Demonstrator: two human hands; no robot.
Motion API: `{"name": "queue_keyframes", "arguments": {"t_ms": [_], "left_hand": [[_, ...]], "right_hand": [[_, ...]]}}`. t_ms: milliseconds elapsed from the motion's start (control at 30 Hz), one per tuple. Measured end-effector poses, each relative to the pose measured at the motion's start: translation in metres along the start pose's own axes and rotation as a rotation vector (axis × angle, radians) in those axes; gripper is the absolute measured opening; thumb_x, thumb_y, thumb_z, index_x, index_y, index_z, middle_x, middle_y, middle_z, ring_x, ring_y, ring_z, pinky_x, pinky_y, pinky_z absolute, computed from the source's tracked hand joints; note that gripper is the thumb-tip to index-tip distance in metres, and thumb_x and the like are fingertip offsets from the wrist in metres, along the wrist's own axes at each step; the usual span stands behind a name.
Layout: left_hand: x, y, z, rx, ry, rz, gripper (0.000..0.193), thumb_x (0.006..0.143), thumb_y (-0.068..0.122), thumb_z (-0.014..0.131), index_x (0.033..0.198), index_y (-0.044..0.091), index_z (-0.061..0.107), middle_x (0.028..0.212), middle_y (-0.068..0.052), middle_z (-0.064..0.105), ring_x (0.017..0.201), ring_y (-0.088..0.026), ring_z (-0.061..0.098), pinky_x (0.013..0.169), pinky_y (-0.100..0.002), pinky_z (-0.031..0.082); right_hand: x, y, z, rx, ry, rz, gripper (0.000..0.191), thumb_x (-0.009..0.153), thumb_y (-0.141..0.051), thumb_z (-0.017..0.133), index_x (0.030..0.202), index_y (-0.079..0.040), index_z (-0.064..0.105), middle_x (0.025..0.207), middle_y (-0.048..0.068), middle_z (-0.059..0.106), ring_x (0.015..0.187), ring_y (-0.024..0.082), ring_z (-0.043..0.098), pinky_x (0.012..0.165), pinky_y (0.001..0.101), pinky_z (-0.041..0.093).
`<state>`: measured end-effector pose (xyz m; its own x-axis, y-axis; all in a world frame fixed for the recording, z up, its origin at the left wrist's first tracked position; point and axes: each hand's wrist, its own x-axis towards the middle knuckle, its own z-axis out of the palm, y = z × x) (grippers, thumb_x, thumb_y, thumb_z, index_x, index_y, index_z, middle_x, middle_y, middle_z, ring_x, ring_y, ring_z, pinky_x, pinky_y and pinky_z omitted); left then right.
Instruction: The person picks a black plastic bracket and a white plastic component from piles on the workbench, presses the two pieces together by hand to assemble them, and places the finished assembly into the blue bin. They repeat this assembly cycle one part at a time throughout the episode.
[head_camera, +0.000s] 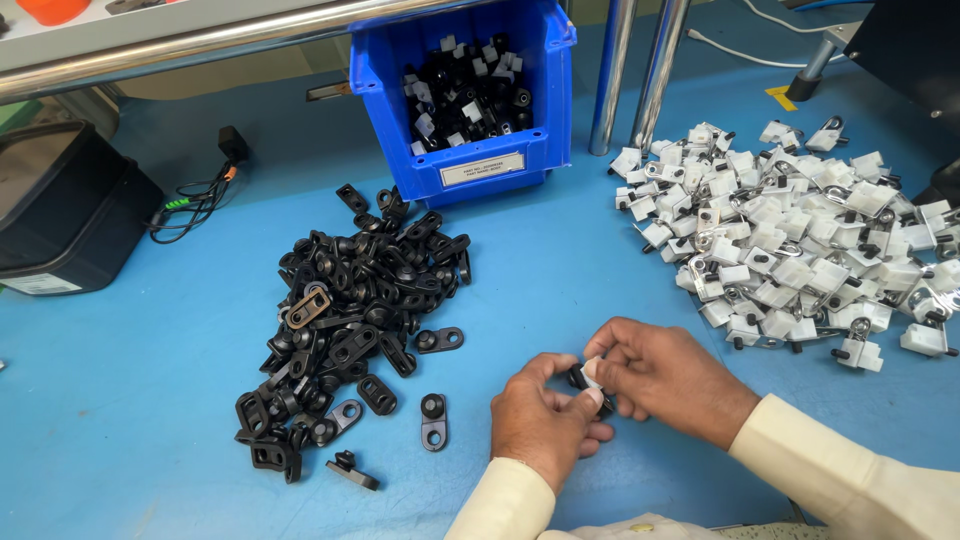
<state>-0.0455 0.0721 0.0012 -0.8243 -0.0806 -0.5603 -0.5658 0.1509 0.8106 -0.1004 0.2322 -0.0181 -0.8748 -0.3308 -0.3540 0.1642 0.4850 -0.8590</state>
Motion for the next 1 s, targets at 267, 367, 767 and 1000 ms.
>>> {"name": "queue_keyframes", "arguments": {"t_ms": [267, 367, 767, 1000], "left_hand": [[0.001, -0.004, 0.001, 0.03, -0.007, 0.154, 0.029, 0.091, 0.003, 0.069, 0.12, 0.006, 0.067, 0.084, -0.01, 0.079, 0.074, -0.015, 0.079, 0.064, -0.025, 0.066], [0.004, -0.008, -0.003, -0.042, -0.072, 0.168, 0.032, 0.091, 0.002, 0.067, 0.123, 0.006, 0.067, 0.087, -0.011, 0.079, 0.075, -0.014, 0.079, 0.065, -0.025, 0.067], [0.013, -0.012, -0.012, -0.451, -0.092, -0.062, 0.046, 0.09, 0.0, 0.065, 0.135, 0.011, 0.06, 0.094, -0.01, 0.073, 0.08, -0.019, 0.075, 0.068, -0.028, 0.064], [0.015, -0.015, -0.017, -0.374, -0.201, 0.001, 0.052, 0.09, 0.001, 0.068, 0.14, 0.011, 0.06, 0.094, -0.011, 0.073, 0.08, -0.017, 0.076, 0.068, -0.027, 0.065]], "right_hand": [[-0.015, -0.019, 0.02, -0.082, 0.257, 0.012, 0.02, 0.09, -0.023, 0.073, 0.093, -0.004, 0.07, 0.064, 0.006, 0.073, 0.045, 0.013, 0.062, 0.042, 0.0301, 0.049], [-0.019, -0.022, 0.026, -0.037, 0.337, 0.102, 0.02, 0.091, -0.023, 0.074, 0.091, -0.003, 0.07, 0.062, 0.011, 0.071, 0.046, 0.015, 0.062, 0.042, 0.0316, 0.047], [-0.016, -0.006, 0.014, 0.471, 0.126, 0.186, 0.041, 0.095, -0.041, 0.065, 0.092, 0.001, 0.069, 0.076, 0.003, 0.067, 0.054, 0.012, 0.058, 0.042, 0.0262, 0.043], [-0.008, 0.005, 0.008, 0.506, -0.01, 0.352, 0.033, 0.09, -0.037, 0.074, 0.086, -0.005, 0.066, 0.068, 0.002, 0.062, 0.054, 0.008, 0.051, 0.041, 0.0231, 0.031]]}}
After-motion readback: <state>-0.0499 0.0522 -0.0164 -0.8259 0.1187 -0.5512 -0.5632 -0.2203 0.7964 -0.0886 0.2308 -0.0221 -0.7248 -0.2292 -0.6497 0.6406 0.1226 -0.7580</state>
